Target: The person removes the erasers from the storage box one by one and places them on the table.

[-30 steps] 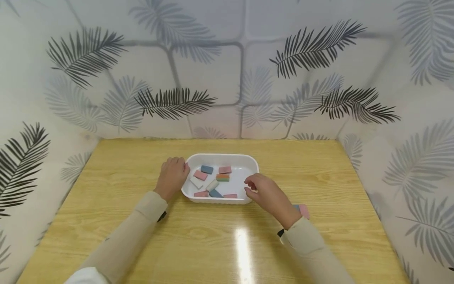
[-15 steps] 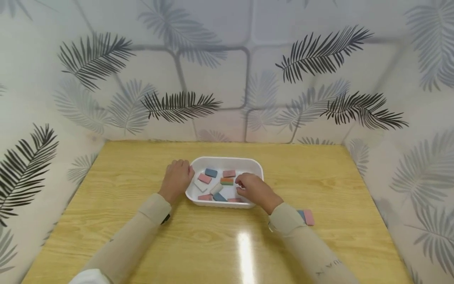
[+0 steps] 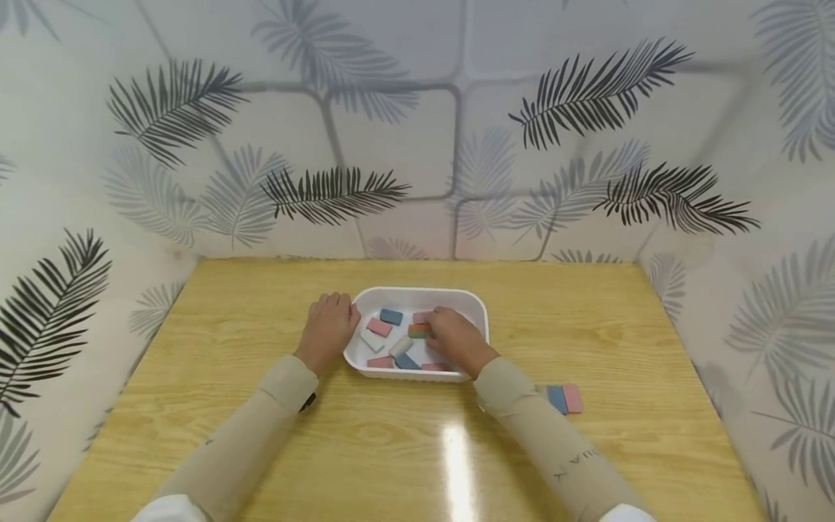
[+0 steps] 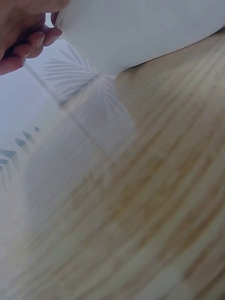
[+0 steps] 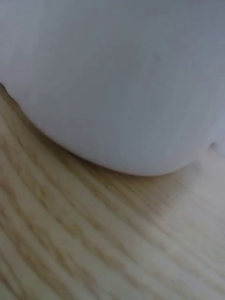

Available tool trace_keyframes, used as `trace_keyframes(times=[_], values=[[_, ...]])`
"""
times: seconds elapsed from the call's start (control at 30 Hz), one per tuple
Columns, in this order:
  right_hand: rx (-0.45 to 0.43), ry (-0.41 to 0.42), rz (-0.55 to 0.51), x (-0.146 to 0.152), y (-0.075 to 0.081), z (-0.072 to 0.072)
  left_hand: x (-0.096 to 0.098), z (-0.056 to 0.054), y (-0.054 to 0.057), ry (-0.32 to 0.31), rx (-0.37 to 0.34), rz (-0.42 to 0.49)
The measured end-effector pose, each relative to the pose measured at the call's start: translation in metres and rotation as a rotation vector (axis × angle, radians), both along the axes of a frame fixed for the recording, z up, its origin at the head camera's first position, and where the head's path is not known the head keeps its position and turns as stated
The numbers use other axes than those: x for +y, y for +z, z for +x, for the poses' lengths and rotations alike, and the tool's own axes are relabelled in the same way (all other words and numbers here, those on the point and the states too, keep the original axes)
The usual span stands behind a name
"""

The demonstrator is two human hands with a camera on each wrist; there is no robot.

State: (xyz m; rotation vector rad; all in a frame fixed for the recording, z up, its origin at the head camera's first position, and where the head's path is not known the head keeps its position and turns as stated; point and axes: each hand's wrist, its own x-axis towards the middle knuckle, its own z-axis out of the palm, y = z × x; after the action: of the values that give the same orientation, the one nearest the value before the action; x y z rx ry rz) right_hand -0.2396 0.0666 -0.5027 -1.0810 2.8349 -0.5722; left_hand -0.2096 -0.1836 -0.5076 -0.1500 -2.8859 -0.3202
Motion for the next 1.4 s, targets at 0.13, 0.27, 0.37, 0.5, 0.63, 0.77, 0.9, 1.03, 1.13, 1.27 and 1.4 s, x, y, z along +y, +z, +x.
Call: trace_keyframes(times=[0.13, 0.27, 0.37, 0.5, 0.63, 0.77, 0.9, 1.03, 1.13, 1.27, 1.4], values=[[-0.008, -0.015, 0.006, -0.002, -0.005, -0.002, 0.001, 0.0, -0.001, 0.006, -0.02, 0.004], [-0.036, -0.048, -0.014, -0.001, -0.008, -0.003, 0.001, 0.0, 0.0, 0.0, -0.007, 0.005], [-0.057, -0.074, -0.024, 0.0, -0.006, -0.002, 0.001, 0.001, 0.002, -0.002, 0.006, 0.016], [-0.069, -0.116, -0.024, 0.006, -0.001, 0.002, 0.003, 0.002, 0.003, -0.005, 0.004, 0.015], [-0.032, -0.143, -0.047, 0.018, 0.008, 0.007, 0.004, 0.002, 0.002, -0.011, 0.006, 0.009], [0.007, -0.148, -0.115, 0.031, 0.023, 0.013, 0.004, 0.001, 0.0, -0.012, 0.01, 0.014], [-0.005, -0.185, -0.167, 0.048, 0.039, 0.02, 0.002, 0.0, -0.001, -0.007, 0.017, 0.004], [-0.023, -0.227, -0.196, 0.069, 0.051, 0.024, -0.001, 0.001, -0.002, -0.008, 0.03, 0.003], [-0.032, -0.264, -0.216, 0.087, 0.057, 0.029, -0.001, 0.001, -0.001, -0.014, 0.036, 0.013], [-0.075, -0.322, -0.24, 0.114, 0.06, 0.038, 0.002, 0.001, 0.0, -0.013, 0.035, 0.022], [-0.094, -0.359, -0.238, 0.14, 0.055, 0.047, 0.0, 0.0, -0.002, -0.015, 0.038, 0.027]])
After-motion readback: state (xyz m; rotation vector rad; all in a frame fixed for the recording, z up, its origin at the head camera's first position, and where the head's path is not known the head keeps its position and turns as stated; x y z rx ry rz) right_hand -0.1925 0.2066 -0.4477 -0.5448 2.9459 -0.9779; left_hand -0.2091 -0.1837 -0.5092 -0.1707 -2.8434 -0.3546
